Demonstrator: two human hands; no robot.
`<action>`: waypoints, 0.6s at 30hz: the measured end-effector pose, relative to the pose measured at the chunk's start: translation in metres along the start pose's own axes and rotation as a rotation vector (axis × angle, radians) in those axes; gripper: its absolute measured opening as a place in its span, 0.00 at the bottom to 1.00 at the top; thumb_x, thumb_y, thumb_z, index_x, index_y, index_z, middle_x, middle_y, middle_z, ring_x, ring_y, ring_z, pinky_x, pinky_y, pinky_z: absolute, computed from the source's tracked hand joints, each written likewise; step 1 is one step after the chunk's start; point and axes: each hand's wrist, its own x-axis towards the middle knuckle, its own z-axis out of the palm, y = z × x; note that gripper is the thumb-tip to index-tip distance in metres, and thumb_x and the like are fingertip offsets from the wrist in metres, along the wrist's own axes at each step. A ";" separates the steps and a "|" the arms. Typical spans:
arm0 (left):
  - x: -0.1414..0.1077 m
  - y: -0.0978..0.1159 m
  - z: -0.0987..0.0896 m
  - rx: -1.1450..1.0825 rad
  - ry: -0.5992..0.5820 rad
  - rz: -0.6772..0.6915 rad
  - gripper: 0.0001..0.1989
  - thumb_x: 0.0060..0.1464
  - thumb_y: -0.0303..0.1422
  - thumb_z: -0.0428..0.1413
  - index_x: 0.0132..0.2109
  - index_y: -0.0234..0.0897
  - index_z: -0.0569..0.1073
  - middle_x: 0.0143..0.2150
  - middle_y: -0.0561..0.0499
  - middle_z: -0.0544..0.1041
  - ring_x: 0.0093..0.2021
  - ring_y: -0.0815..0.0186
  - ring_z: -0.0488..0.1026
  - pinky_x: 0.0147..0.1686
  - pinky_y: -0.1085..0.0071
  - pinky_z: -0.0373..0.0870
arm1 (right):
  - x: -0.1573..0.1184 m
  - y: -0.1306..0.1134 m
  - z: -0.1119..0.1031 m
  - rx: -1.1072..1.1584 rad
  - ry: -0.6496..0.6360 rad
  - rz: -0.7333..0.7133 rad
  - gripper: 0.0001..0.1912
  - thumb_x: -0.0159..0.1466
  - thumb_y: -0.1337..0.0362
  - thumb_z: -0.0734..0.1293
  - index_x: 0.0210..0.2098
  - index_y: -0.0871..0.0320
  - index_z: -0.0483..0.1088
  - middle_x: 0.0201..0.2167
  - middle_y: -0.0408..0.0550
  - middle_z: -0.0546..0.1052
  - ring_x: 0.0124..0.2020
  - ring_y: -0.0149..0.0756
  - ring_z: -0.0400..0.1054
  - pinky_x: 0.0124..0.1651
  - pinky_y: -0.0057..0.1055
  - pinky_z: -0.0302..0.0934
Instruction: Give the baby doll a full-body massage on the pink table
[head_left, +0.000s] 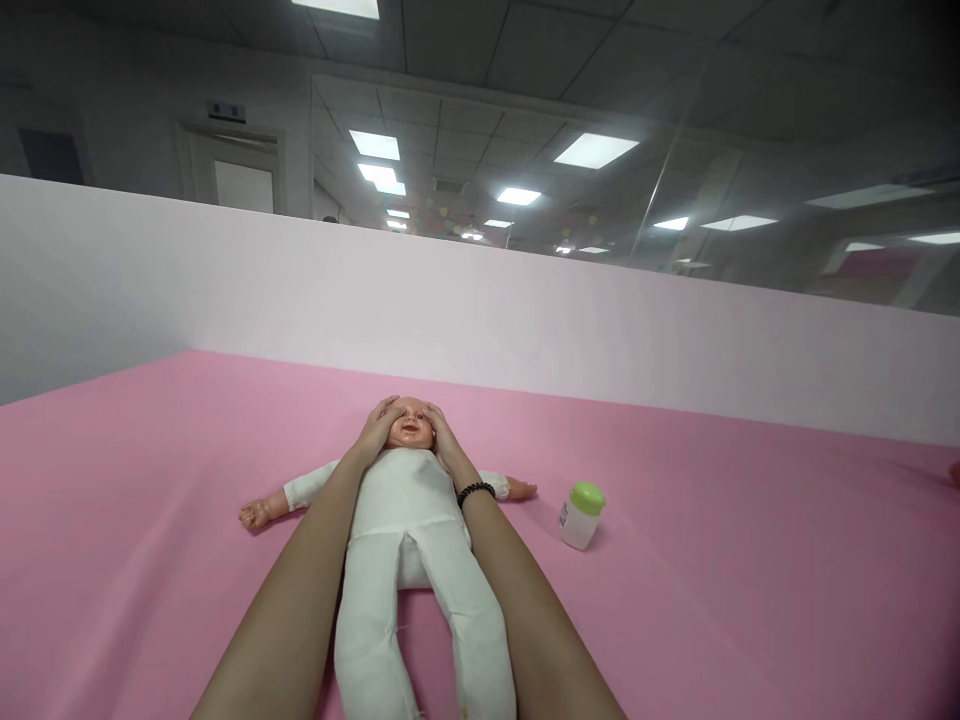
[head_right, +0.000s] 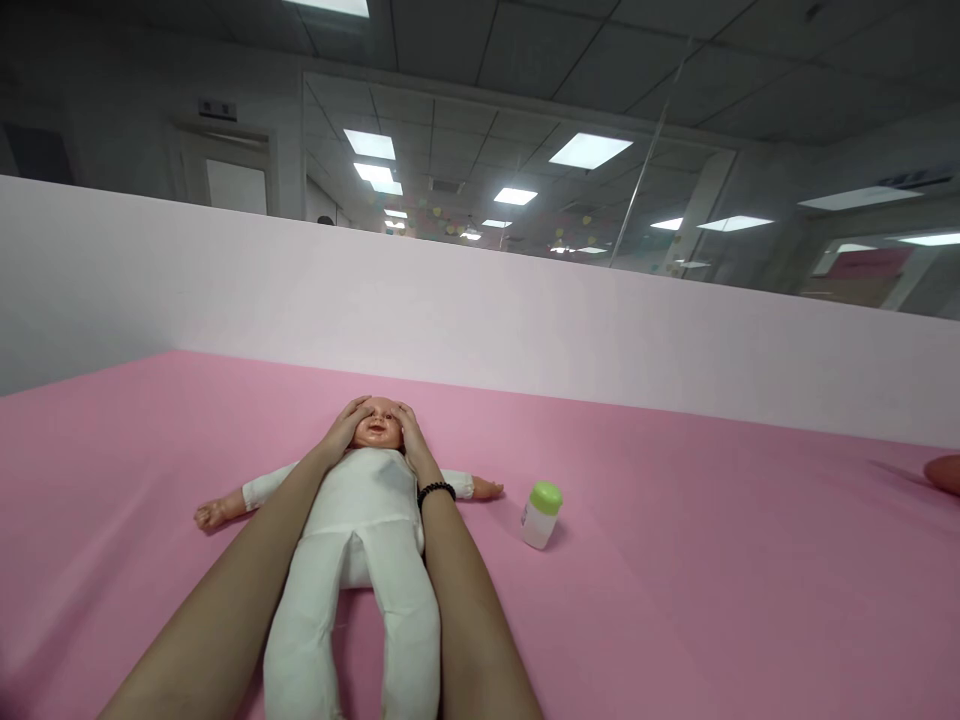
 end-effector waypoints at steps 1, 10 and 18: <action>0.000 0.000 0.000 -0.001 -0.003 -0.002 0.28 0.50 0.43 0.60 0.57 0.39 0.71 0.54 0.43 0.76 0.55 0.56 0.74 0.57 0.62 0.69 | -0.001 -0.001 0.000 0.003 0.002 0.002 0.18 0.69 0.57 0.66 0.55 0.61 0.68 0.51 0.52 0.72 0.48 0.40 0.71 0.49 0.41 0.70; -0.008 0.006 -0.002 0.025 -0.006 0.008 0.30 0.48 0.46 0.64 0.56 0.39 0.71 0.55 0.42 0.75 0.54 0.56 0.74 0.56 0.61 0.70 | -0.007 -0.003 -0.001 0.033 0.003 0.000 0.18 0.69 0.57 0.67 0.55 0.61 0.68 0.51 0.52 0.72 0.47 0.39 0.71 0.48 0.41 0.70; -0.006 0.005 -0.003 0.020 -0.002 -0.022 0.28 0.49 0.44 0.62 0.56 0.42 0.70 0.52 0.44 0.75 0.51 0.58 0.75 0.52 0.63 0.72 | -0.007 0.000 0.002 0.038 -0.018 0.000 0.19 0.69 0.57 0.67 0.55 0.60 0.68 0.52 0.53 0.72 0.48 0.40 0.71 0.49 0.42 0.70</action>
